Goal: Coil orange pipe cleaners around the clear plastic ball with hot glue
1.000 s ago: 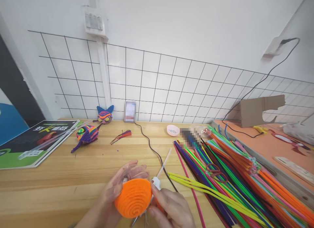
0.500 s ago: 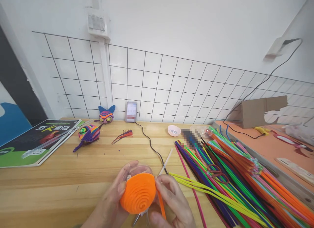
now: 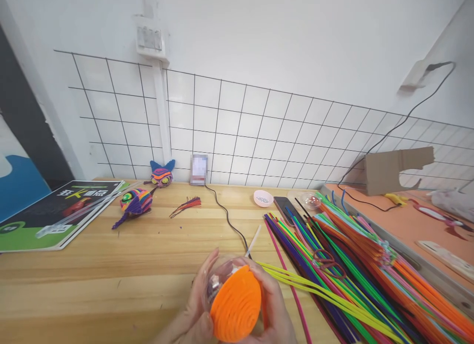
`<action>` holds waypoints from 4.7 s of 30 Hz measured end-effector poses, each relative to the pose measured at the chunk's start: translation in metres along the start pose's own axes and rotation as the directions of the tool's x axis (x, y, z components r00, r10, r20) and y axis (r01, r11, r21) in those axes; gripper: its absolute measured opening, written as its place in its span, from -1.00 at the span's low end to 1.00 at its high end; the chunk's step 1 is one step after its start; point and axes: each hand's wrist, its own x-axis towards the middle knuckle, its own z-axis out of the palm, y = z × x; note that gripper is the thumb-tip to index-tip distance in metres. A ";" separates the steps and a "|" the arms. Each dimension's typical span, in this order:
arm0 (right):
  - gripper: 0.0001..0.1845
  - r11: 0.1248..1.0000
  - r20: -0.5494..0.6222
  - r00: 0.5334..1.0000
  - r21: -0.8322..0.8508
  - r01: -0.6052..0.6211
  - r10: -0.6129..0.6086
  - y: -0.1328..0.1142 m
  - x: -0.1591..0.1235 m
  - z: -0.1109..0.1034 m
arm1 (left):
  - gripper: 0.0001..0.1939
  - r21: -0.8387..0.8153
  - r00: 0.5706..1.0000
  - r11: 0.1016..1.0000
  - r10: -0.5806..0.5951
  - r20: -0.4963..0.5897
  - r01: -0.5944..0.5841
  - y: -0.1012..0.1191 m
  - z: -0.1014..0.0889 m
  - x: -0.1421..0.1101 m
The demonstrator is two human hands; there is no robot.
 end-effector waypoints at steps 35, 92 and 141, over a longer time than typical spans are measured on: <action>-0.76 0.702 0.408 0.851 -0.496 0.511 -0.331 -0.010 0.029 -0.024 | -0.27 0.298 0.997 0.951 0.079 0.025 -0.083 0.047 0.021 -0.043; -0.70 0.667 0.465 0.817 -0.494 0.559 -0.340 0.001 0.021 -0.016 | -0.73 0.149 0.993 0.982 -0.109 -0.047 0.115 0.063 0.023 -0.037; -0.84 0.642 0.438 0.469 -0.515 -0.567 0.766 0.002 0.035 -0.040 | -0.60 -0.318 0.874 0.933 -0.008 -0.485 -0.168 0.072 -0.009 -0.018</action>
